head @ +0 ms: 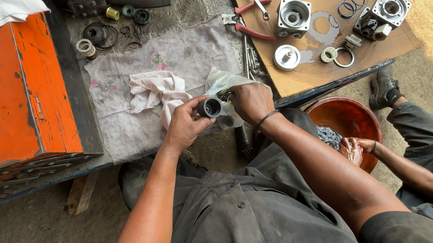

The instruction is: The person wipes a small metal part with a cloth, then unpacks a plastic bag containing various mechanical parts such as springs, washers, and bushings. They place the parts onto a cardboard sheet on the workbench, arranging them alongside other disassembled engine components.

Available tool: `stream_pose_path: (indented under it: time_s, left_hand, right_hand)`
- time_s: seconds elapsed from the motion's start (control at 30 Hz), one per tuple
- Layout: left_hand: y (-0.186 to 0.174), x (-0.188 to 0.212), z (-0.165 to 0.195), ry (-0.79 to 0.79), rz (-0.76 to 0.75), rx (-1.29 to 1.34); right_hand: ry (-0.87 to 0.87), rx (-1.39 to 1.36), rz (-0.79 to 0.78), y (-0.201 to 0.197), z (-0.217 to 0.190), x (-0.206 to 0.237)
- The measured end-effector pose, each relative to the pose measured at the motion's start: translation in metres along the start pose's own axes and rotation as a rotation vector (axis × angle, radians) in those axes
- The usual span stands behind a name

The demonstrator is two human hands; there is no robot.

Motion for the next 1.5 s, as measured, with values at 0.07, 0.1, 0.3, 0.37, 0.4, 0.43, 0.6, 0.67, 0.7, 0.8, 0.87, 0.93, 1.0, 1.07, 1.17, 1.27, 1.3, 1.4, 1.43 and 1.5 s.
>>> stream_pose_path:
  time_s: [0.07, 0.1, 0.3, 0.37, 0.4, 0.43, 0.6, 0.67, 0.7, 0.8, 0.87, 0.93, 1.0, 1.07, 1.17, 1.27, 1.3, 1.4, 1.43, 1.5]
  left_hand:
    - [-0.002, 0.002, 0.001, 0.001, 0.01, -0.002]
    - [-0.003, 0.002, 0.001, 0.002, 0.016, -0.002]
    - [-0.007, 0.006, 0.004, 0.071, 0.051, 0.095]
    - [-0.007, 0.006, 0.005, 0.085, 0.046, 0.103]
    - [-0.007, 0.005, 0.006, 0.094, 0.042, 0.106]
    - [-0.007, 0.005, 0.006, 0.09, 0.047, 0.095]
    - [-0.005, 0.005, 0.008, 0.088, 0.05, 0.068]
    - [-0.004, 0.005, 0.009, 0.095, 0.067, 0.007]
    - [-0.003, 0.004, 0.009, 0.098, 0.076, -0.023]
    - [0.001, 0.004, 0.01, 0.094, 0.082, -0.072]
    - [0.005, 0.004, 0.011, 0.105, 0.085, -0.119]
    - [0.005, 0.003, 0.014, 0.123, 0.091, -0.156]
    - [0.005, 0.002, 0.017, 0.14, 0.092, -0.173]
    - [0.008, 0.003, 0.016, 0.124, 0.092, -0.171]
    - [0.005, -0.003, 0.018, 0.145, 0.093, -0.179]
    - [0.005, -0.003, 0.018, 0.136, 0.109, -0.178]
    - [0.005, -0.004, 0.018, 0.132, 0.119, -0.18]
    - [0.004, -0.005, 0.018, 0.104, 0.113, -0.131]
    - [0.004, -0.005, 0.02, 0.112, 0.124, -0.137]
    - [0.004, -0.006, 0.023, 0.131, 0.143, -0.154]
  right_hand:
    - [-0.073, -0.021, 0.063, -0.012, -0.01, 0.003]
    - [-0.077, -0.029, 0.032, -0.015, -0.013, 0.004]
    - [-0.138, -0.106, -0.037, -0.037, -0.026, 0.0]
    - [-0.194, -0.14, -0.004, -0.043, -0.03, -0.002]
    - [-0.165, -0.175, -0.012, -0.044, -0.03, -0.003]
    - [-0.136, -0.209, -0.019, -0.045, -0.029, -0.003]
    - [-0.129, -0.405, 0.021, -0.047, -0.026, 0.0]
    - [-0.122, -0.503, 0.013, -0.048, -0.023, 0.002]
    - [-0.085, -0.437, 0.032, -0.049, -0.02, 0.002]
    - [-0.015, -0.319, 0.014, -0.053, -0.015, 0.004]
    - [-0.018, -0.348, -0.091, -0.053, -0.014, 0.005]
    - [-0.063, -0.35, -0.01, -0.062, -0.015, 0.01]
    - [-0.109, -0.283, 0.04, -0.068, -0.018, 0.013]
    - [-0.158, -0.155, 0.06, -0.071, -0.022, 0.016]
    - [-0.222, -0.217, 0.276, -0.082, -0.026, 0.02]
    - [-0.132, -0.256, 0.116, -0.076, -0.023, 0.016]
    - [-0.087, -0.292, 0.16, -0.077, -0.02, 0.016]
    - [-0.024, -0.371, 0.2, -0.075, -0.014, 0.014]
    - [-0.043, -0.377, 0.163, -0.072, -0.013, 0.013]
    - [-0.068, -0.405, 0.175, -0.069, -0.008, 0.012]
Point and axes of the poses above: each hand's wrist, its own x-axis away from the middle knuckle, its own y-axis out of the palm, z = x × y, the point moved 4 cm from there along -x, towards the middle knuckle, and after that the axes turned 6 degrees about -z, right-handed, at the moved point
